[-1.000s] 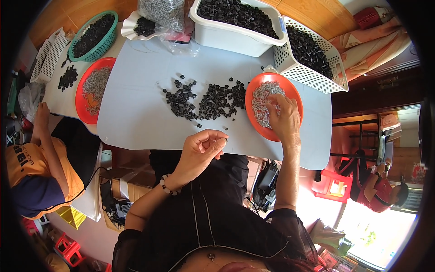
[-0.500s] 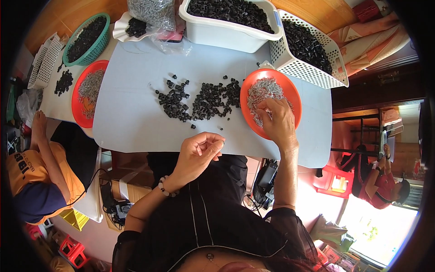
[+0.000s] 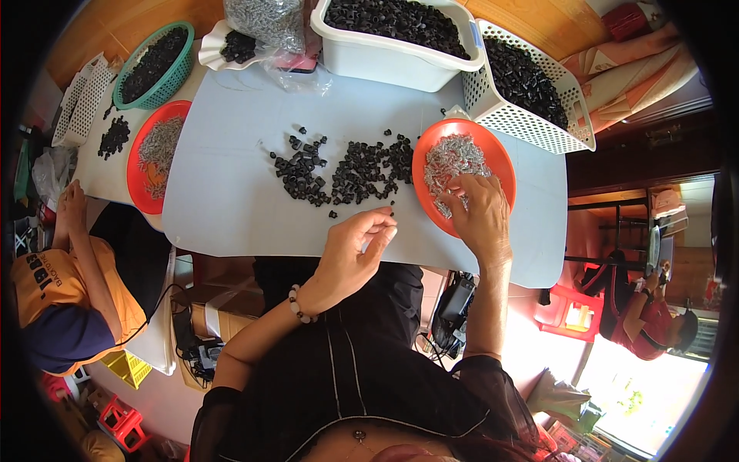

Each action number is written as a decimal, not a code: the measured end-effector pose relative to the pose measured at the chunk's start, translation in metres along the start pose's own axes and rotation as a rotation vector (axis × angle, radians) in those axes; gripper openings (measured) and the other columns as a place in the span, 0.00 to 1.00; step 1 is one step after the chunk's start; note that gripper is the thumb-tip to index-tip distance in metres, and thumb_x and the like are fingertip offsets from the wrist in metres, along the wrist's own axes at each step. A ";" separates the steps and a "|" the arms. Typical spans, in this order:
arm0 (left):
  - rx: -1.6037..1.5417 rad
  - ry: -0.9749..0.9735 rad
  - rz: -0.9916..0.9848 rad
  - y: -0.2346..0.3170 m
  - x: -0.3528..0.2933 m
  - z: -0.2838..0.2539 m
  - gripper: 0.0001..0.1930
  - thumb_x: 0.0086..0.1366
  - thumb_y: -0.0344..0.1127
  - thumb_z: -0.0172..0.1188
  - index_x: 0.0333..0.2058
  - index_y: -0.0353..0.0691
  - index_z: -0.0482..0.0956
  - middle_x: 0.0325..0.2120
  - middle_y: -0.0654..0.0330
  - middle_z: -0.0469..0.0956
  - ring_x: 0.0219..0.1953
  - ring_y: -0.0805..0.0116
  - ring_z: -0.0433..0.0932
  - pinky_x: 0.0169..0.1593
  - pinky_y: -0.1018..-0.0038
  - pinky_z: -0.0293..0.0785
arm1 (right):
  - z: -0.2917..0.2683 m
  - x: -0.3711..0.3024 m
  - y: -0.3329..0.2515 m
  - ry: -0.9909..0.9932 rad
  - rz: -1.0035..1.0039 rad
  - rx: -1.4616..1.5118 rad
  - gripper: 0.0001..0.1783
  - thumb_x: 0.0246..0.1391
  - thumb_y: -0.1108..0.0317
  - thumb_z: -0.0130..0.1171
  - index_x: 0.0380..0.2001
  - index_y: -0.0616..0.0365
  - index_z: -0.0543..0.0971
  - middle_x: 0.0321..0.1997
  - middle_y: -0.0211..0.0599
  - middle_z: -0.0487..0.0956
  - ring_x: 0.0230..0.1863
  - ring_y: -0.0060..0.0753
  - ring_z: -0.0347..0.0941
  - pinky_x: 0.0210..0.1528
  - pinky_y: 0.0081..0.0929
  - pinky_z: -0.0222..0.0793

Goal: The person assembles small components by repeatedly picking up plastic pieces and metal pins from trays on the table and pressing them together by hand.

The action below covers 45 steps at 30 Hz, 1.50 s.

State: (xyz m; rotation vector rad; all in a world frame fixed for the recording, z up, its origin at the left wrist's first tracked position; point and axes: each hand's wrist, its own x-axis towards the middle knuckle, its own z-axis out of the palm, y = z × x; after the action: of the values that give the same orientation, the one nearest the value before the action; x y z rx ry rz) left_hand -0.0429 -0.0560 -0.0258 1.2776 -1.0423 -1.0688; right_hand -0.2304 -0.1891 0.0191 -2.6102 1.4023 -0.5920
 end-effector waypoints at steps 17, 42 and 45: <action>0.000 -0.061 0.071 0.014 -0.011 -0.017 0.08 0.69 0.29 0.60 0.43 0.32 0.80 0.33 0.60 0.81 0.35 0.76 0.79 0.39 0.79 0.76 | -0.003 0.016 0.007 0.061 0.132 0.306 0.03 0.52 0.72 0.63 0.29 0.60 0.81 0.29 0.39 0.81 0.34 0.39 0.76 0.39 0.35 0.72; 0.525 -0.145 0.603 0.059 0.094 0.052 0.06 0.62 0.27 0.62 0.37 0.34 0.79 0.30 0.52 0.81 0.28 0.57 0.81 0.31 0.68 0.77 | -0.012 -0.003 0.025 -0.039 0.351 1.187 0.11 0.64 0.67 0.56 0.30 0.62 0.79 0.28 0.21 0.76 0.31 0.13 0.66 0.35 0.21 0.64; 0.410 -0.189 0.452 0.056 0.098 0.052 0.06 0.63 0.28 0.61 0.37 0.32 0.79 0.26 0.53 0.80 0.24 0.64 0.79 0.29 0.71 0.75 | -0.012 0.000 0.019 0.072 0.231 0.903 0.07 0.60 0.70 0.58 0.29 0.62 0.79 0.26 0.27 0.77 0.30 0.21 0.67 0.35 0.26 0.65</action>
State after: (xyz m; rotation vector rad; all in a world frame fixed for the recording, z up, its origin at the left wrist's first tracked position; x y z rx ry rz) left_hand -0.0724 -0.1621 0.0316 1.1850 -1.6650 -0.6532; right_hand -0.2498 -0.1984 0.0246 -1.7063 1.0623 -0.9943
